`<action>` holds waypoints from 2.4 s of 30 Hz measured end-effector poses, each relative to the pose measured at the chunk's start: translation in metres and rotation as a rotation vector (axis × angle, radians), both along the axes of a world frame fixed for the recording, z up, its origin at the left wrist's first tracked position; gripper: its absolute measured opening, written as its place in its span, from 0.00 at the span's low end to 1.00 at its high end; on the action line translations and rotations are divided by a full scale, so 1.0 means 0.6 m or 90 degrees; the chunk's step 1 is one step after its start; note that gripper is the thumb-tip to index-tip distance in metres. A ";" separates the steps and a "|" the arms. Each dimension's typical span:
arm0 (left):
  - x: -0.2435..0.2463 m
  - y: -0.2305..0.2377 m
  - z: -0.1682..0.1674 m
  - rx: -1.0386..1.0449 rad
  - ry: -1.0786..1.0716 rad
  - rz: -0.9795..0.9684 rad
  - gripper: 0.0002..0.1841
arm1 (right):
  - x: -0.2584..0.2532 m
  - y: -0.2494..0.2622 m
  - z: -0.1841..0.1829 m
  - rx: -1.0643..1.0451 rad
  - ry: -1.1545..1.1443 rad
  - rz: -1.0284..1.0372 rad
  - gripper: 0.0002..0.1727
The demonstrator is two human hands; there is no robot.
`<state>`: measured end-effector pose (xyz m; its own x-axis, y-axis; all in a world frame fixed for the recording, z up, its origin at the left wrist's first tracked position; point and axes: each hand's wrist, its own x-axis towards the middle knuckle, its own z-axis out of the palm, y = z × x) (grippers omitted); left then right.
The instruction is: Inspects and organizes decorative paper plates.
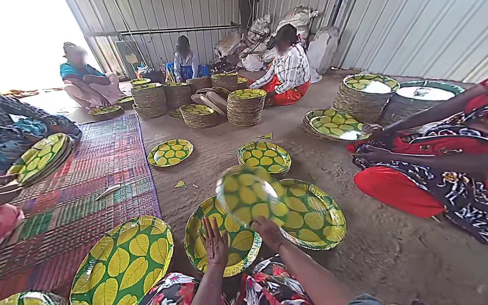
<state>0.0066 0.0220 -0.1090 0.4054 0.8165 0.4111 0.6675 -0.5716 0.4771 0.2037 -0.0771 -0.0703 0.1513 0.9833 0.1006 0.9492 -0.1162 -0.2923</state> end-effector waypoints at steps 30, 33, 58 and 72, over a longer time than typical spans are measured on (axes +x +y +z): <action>-0.003 -0.002 0.019 -0.119 0.108 -0.107 0.34 | 0.005 -0.005 0.006 0.158 0.003 -0.157 0.15; -0.003 0.008 0.014 0.053 0.009 0.009 0.33 | -0.007 -0.003 -0.008 -0.026 0.011 0.145 0.18; -0.073 0.038 0.030 -0.665 -0.342 0.471 0.40 | 0.029 0.006 -0.025 -0.316 0.100 -0.185 0.52; -0.121 0.018 0.179 -0.349 -0.900 0.377 0.20 | 0.015 -0.008 -0.003 0.127 0.398 -0.234 0.41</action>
